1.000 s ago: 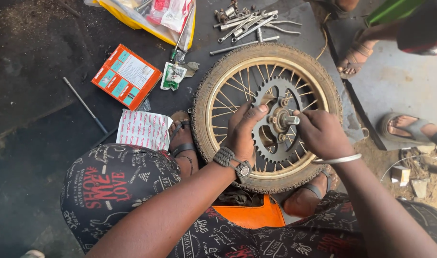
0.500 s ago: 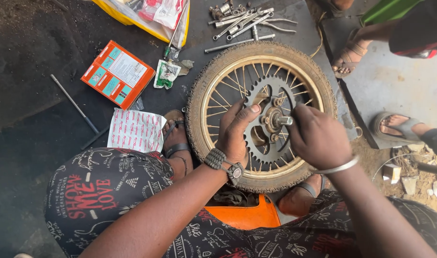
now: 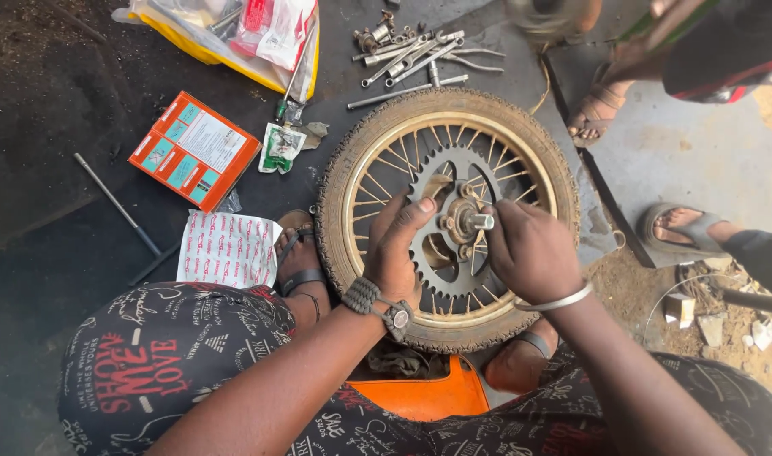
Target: Replacing the sprocket and related hardware on a motorcycle wheel.
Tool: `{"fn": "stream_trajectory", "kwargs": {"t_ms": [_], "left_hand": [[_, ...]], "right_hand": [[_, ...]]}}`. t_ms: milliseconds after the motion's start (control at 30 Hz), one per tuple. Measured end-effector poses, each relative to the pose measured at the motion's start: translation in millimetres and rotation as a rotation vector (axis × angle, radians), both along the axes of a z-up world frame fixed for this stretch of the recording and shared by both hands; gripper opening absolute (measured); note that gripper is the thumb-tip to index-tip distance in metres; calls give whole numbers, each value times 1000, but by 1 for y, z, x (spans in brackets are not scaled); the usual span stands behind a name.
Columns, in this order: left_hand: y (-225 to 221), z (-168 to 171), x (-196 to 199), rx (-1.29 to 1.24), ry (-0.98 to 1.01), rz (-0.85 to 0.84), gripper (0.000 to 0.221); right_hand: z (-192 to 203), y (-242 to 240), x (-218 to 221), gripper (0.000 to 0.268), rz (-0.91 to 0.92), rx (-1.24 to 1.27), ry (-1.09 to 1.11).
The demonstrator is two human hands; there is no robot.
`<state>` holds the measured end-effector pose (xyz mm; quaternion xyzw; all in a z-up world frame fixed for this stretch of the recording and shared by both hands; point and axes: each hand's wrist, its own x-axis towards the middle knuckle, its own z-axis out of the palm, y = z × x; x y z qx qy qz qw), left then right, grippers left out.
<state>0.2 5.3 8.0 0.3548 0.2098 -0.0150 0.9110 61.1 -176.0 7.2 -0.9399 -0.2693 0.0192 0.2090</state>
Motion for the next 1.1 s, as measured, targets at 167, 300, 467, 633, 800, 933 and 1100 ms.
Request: {"fn": "stream_trajectory", "kwargs": {"t_ms": [167,300,467,633,800,933,1100], "left_hand": [[-2,-14,2,63,-91,-39,66],[2,-7,3,77,13,-19,65],[1,-3,1,-3,13,-23,61],[1,-4,2,-4,-30,-12,54],[0,-6,1,5,-19,-20,53],[0,-9,3,3,44,-14,54],[0,-6,2,15,17,-4,54]], "right_hand": [[7,5,8,46,-361,78,495],[37,7,6,35,51,15,124],[4,2,3,33,-29,-124,16],[42,9,7,33,-40,-203,120],[16,6,5,36,-109,-279,228],[38,9,4,26,-20,-230,154],[6,4,-1,25,-40,-84,50]]}}
